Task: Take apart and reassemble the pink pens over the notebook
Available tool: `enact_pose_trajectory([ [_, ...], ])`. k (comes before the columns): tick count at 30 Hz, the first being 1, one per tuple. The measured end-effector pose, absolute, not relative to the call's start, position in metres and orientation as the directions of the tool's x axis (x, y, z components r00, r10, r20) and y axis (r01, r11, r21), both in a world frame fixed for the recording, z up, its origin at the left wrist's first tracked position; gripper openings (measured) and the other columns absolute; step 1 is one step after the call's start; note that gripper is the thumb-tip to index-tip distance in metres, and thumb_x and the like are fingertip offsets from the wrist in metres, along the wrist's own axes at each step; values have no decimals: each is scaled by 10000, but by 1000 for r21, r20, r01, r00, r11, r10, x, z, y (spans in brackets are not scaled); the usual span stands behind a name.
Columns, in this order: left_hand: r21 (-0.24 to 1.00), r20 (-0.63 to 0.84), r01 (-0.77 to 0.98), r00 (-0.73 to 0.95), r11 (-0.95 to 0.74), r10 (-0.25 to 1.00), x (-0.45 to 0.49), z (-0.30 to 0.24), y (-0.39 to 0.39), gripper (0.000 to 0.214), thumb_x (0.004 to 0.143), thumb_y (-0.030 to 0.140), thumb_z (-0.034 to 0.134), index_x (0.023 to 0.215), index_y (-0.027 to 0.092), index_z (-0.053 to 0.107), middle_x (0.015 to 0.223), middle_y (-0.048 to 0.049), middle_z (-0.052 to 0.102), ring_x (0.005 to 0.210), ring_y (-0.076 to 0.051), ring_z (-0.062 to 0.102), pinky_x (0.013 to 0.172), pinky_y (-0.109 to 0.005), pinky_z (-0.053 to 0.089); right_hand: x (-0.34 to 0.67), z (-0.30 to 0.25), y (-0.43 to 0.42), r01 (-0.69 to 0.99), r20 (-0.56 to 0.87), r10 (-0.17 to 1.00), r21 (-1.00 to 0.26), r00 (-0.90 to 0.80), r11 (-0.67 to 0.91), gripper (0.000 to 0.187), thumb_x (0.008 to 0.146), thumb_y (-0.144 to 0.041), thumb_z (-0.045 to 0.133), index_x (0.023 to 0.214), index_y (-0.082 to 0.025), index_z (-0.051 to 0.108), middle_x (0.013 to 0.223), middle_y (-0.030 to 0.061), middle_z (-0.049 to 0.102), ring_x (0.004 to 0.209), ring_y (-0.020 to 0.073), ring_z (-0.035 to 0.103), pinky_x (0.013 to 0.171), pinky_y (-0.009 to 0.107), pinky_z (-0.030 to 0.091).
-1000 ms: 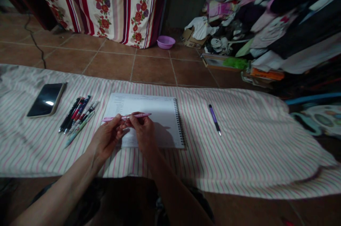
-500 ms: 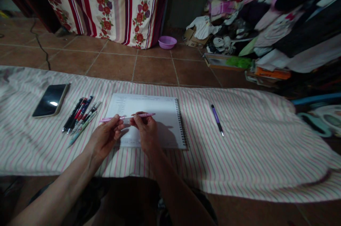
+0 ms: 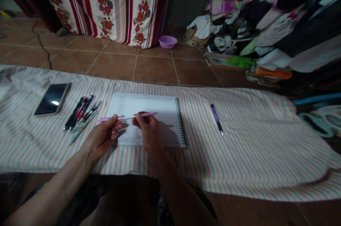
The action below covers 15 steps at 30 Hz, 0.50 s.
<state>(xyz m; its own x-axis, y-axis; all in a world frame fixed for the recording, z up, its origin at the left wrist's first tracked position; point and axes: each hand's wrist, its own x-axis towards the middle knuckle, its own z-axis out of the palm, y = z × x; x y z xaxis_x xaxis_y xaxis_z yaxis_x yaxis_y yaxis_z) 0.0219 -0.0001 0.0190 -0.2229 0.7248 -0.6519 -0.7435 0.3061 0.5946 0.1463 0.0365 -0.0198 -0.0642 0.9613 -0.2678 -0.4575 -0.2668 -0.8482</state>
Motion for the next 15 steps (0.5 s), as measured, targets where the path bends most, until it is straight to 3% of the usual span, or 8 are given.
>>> enact_pose_trajectory([
  [15,624,-625,-721,-227,303,747,9,19,-7,160,856,75,500,718,67,580,557,-24,609,425,-57,574,315,-95,397,134,-15,34,-417,-256,963,-868,-89,-269,221,624,-304,747,715,-145,623,673,-14,630,608,80,594,638,208,534],
])
